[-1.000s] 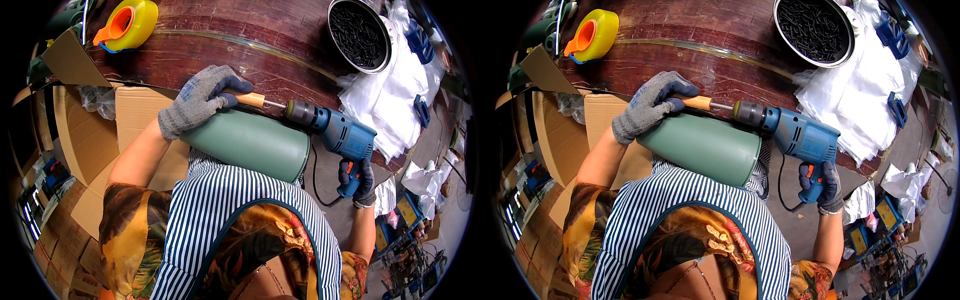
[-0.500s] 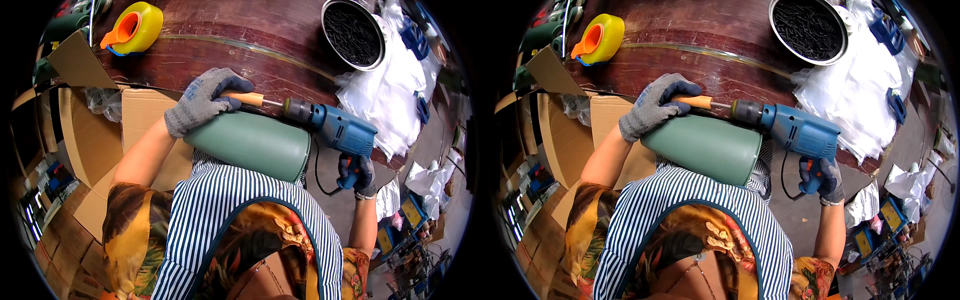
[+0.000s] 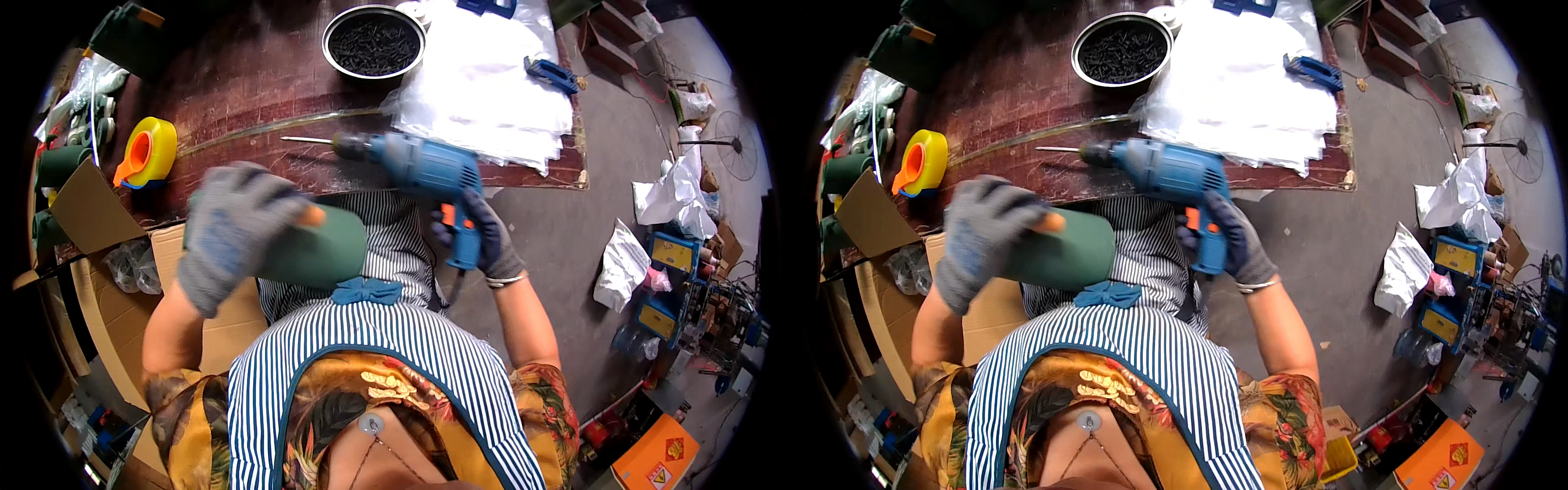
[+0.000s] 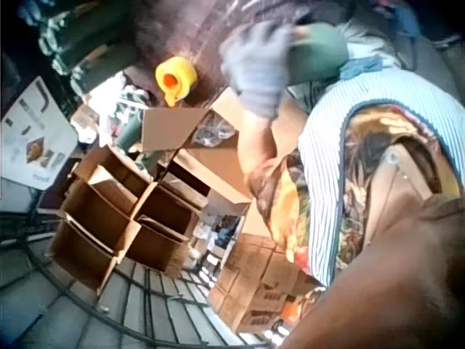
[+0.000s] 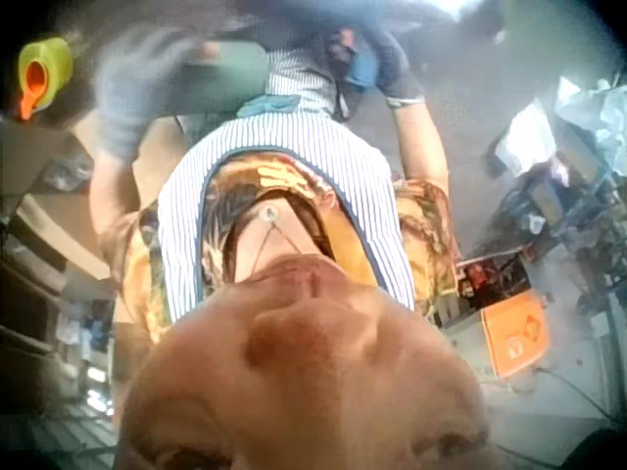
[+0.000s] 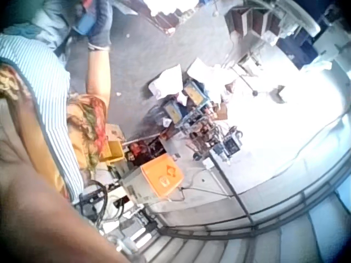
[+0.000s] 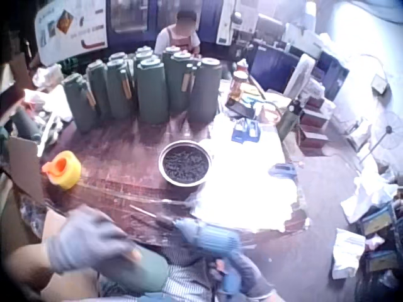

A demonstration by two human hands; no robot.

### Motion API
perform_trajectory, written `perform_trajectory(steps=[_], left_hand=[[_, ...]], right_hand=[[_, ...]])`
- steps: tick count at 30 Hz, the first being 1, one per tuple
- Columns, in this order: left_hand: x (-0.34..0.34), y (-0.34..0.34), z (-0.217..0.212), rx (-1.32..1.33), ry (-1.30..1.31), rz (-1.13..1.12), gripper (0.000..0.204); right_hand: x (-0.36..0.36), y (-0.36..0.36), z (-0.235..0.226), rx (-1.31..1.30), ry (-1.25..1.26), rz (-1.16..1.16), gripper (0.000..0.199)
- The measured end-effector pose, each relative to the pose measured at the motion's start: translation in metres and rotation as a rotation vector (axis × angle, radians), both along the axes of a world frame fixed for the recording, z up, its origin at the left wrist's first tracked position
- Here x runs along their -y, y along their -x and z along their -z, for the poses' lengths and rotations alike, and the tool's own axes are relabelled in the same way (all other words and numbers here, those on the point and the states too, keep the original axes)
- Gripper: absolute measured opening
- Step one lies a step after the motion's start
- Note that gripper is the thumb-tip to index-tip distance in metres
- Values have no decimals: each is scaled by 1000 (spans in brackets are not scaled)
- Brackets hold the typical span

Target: The person assembles green jugs by picking them up from a pile, using a power drill to drive a screw through a wooden handle, placing the assembled jug in a plastic bag, and then setting the bag inside a cardboard box.

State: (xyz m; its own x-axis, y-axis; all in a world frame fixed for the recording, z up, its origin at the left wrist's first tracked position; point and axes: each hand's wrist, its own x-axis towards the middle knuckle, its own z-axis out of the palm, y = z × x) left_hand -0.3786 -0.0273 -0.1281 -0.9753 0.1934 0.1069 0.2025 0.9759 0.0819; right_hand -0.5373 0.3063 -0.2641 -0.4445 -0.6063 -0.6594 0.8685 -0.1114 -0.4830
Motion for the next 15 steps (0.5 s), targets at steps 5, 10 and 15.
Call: perform_trajectory(steps=[5, 10, 15], left_hand=[[-88, 66, 19, 277, 291, 431, 26], [-91, 103, 27, 288, 362, 651, 27], [-76, 133, 1, 186, -291, 914, 61]], right_hand=[[48, 23, -31, -1884, -1129, -351, 43], [35, 152, -34, -1955, -940, -177, 42], [42, 252, 2, -1606, -654, -307, 21]])
